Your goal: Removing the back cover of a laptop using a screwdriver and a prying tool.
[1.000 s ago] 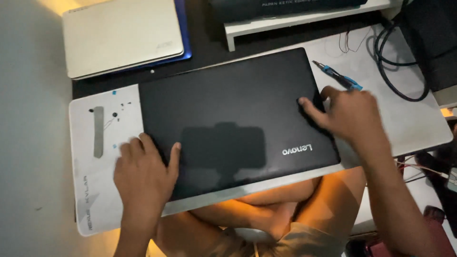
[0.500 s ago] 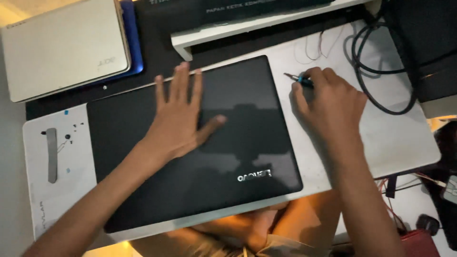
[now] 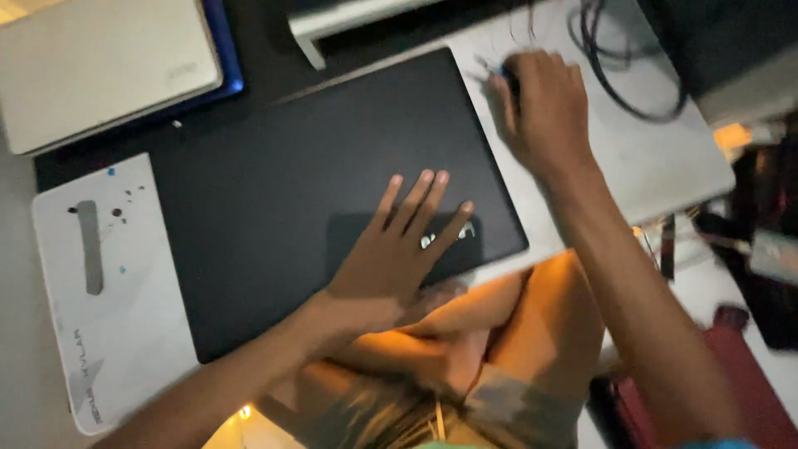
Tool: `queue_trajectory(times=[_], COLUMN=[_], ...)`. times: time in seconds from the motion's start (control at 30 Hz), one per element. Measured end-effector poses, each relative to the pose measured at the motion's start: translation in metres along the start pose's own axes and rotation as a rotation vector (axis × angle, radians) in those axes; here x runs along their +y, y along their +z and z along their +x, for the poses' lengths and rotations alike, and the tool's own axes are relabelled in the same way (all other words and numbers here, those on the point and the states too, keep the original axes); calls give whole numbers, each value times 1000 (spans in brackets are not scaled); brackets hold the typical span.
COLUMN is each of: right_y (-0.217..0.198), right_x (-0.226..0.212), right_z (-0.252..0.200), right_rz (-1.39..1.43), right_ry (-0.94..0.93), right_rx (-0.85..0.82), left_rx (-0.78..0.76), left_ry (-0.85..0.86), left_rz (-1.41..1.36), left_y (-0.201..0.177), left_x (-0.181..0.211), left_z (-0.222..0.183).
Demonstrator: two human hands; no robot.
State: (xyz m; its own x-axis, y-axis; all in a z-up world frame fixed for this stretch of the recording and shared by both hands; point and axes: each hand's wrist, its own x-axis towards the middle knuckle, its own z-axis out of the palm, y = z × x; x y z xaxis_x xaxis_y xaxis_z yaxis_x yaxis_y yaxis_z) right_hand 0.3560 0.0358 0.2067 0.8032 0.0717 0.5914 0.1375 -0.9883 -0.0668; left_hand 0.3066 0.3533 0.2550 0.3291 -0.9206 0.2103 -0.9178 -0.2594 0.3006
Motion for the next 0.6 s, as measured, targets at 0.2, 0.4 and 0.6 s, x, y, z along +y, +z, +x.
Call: queue_trajectory(times=[0.2,0.4,0.6], right_y=[-12,-5,2], right_x=[-5,-2,-1], right_z=[-10,-7,-15], right_rz=[166,190,121], right_ry=[31,95,146], right_rx=[106,62,-23], left_rx=[-49,-73,280], left_ry=[39,-410,-654], left_rz=[180,228,-10], left_y=[0,-42,-51], left_x=[2,-70,-126], left_z=[-74,-146,-198])
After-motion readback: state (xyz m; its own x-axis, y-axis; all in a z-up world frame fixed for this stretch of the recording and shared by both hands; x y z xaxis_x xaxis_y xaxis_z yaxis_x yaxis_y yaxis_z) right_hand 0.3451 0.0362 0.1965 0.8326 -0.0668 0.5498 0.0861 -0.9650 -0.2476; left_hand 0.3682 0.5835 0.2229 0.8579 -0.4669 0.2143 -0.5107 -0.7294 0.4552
